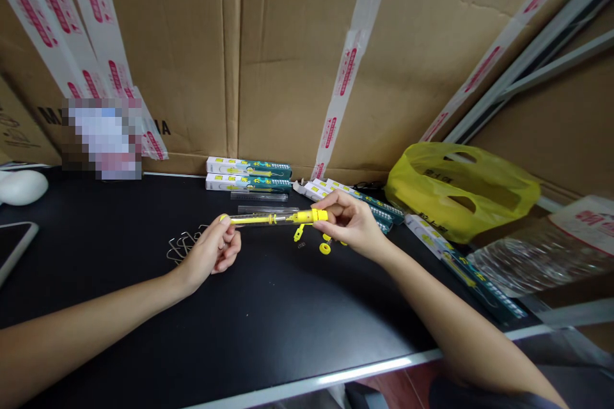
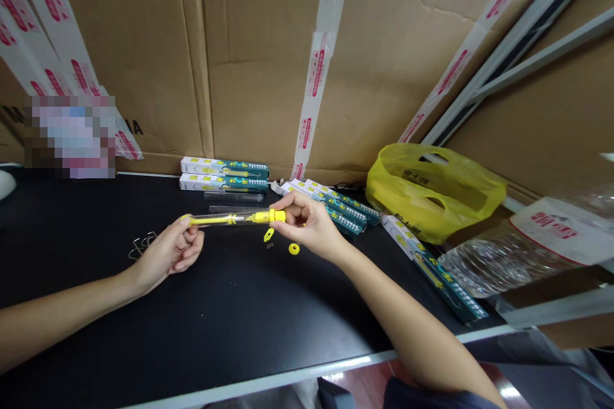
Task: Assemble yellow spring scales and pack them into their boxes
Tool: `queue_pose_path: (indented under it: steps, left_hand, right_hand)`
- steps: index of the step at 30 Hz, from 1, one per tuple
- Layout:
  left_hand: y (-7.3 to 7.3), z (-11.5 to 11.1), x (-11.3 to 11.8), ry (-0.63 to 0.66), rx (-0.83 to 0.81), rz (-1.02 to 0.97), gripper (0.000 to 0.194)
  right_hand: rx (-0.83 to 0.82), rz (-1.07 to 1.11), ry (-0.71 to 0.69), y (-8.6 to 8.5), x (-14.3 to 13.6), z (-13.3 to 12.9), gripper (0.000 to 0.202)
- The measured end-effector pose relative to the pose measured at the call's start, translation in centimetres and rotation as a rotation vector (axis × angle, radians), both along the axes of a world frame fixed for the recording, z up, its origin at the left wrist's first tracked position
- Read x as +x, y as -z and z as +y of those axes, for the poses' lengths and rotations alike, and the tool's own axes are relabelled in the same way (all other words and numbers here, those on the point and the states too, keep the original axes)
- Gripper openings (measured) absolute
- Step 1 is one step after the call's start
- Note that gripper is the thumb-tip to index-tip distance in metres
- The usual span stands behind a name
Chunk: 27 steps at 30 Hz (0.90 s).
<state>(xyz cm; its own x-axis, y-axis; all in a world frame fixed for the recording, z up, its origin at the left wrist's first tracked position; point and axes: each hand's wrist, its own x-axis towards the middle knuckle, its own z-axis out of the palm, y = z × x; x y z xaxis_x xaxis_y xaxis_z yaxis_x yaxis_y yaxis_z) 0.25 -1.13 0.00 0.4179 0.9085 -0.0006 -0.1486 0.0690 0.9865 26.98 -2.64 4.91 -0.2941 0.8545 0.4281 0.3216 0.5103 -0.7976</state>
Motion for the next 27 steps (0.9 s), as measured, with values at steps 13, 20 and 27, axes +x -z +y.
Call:
queue_pose_path:
  steps: [13,20,27]
  left_hand:
    - [0.23,0.18,0.02,0.013,0.008,0.002,0.031]
    - [0.32,0.19,-0.03,0.013,0.006,-0.003,0.031]
    - [0.13,0.14,-0.05,0.010,0.003,0.001,0.031]
  right_hand:
    - [0.134,-0.045,-0.010,0.28,0.11,0.21,0.015]
    - [0.079,-0.007,-0.032,0.25,-0.15,0.02,0.017]
    - [-0.055,0.039,-0.089,0.24,-0.23,-0.14,0.022]
